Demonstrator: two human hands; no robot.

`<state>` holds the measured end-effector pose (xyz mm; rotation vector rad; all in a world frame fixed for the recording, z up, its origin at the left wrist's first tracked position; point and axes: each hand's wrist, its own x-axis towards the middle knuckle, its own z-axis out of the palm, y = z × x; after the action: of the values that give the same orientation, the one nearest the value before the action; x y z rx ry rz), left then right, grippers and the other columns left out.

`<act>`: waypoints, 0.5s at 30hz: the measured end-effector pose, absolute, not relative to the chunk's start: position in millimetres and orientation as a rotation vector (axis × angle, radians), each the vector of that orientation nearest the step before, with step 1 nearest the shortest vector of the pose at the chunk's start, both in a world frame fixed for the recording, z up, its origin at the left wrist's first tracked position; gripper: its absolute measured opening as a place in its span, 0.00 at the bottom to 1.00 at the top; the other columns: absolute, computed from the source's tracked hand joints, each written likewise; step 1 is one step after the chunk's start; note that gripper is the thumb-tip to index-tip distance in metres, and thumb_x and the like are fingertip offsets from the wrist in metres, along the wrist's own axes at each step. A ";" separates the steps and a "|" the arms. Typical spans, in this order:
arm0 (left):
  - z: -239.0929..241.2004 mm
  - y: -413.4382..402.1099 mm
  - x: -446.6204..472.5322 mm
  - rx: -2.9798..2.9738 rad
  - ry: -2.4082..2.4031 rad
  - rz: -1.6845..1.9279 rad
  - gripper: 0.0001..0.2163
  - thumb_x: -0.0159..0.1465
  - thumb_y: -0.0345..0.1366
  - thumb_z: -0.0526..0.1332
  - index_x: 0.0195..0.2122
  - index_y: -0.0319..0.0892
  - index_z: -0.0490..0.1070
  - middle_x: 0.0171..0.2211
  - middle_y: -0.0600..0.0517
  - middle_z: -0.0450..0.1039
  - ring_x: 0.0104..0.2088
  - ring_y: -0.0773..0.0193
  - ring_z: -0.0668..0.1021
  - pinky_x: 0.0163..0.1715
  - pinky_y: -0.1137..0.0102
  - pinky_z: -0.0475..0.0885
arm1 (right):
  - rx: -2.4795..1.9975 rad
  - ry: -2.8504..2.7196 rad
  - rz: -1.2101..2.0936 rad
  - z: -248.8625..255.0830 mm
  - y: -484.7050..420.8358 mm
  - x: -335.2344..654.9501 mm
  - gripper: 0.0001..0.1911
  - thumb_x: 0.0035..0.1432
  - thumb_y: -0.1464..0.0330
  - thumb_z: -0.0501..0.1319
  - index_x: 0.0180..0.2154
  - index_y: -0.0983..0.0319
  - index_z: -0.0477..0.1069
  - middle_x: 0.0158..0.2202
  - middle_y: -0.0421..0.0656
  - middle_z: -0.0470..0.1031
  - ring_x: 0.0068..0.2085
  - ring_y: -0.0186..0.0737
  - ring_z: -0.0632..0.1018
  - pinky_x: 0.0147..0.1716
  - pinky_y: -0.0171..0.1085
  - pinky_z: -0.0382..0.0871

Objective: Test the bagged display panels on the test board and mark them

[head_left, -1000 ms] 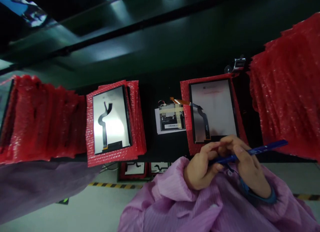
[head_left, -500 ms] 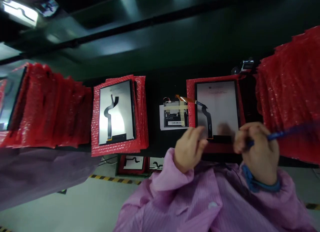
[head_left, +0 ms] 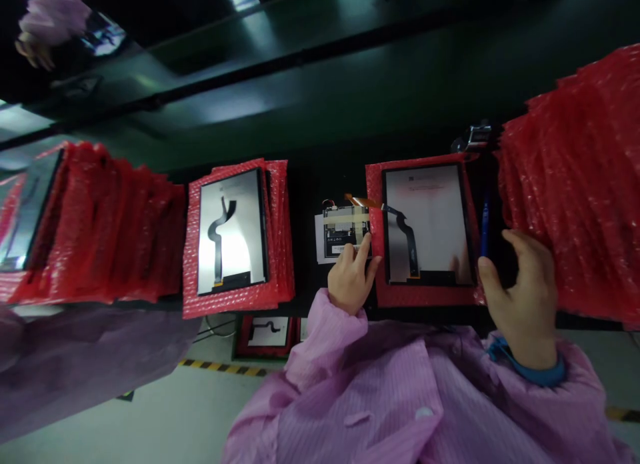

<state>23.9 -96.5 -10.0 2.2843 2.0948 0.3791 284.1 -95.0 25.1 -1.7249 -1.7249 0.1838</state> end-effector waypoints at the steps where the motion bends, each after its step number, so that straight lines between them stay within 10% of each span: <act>1: -9.8 -95.9 24.1 2.285 2.095 0.364 0.26 0.76 0.49 0.44 0.64 0.41 0.69 0.38 0.45 0.73 0.36 0.59 0.79 0.29 0.70 0.73 | -1.703 -1.735 0.179 26.3 -97.8 285.1 0.23 0.68 0.59 0.56 0.59 0.64 0.68 0.58 0.57 0.72 0.60 0.55 0.73 0.60 0.57 0.69; 7: -6.2 -91.3 24.0 2.269 2.111 0.237 0.28 0.74 0.54 0.46 0.64 0.42 0.69 0.39 0.45 0.74 0.35 0.58 0.80 0.26 0.70 0.71 | -1.721 -1.791 0.224 24.1 -107.9 288.0 0.17 0.69 0.60 0.56 0.51 0.63 0.73 0.43 0.50 0.78 0.40 0.43 0.77 0.39 0.43 0.75; 15: -1.2 -99.5 41.0 2.362 1.826 0.844 0.18 0.75 0.41 0.49 0.59 0.38 0.68 0.44 0.42 0.78 0.44 0.55 0.81 0.45 0.62 0.77 | -1.751 -1.855 0.311 0.8 -111.4 279.0 0.26 0.69 0.54 0.51 0.56 0.66 0.70 0.49 0.56 0.77 0.50 0.53 0.76 0.51 0.55 0.72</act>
<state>41.0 -99.5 -1.2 2.3620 1.8261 0.8444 279.0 -111.4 0.8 -1.7510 -1.8550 0.3113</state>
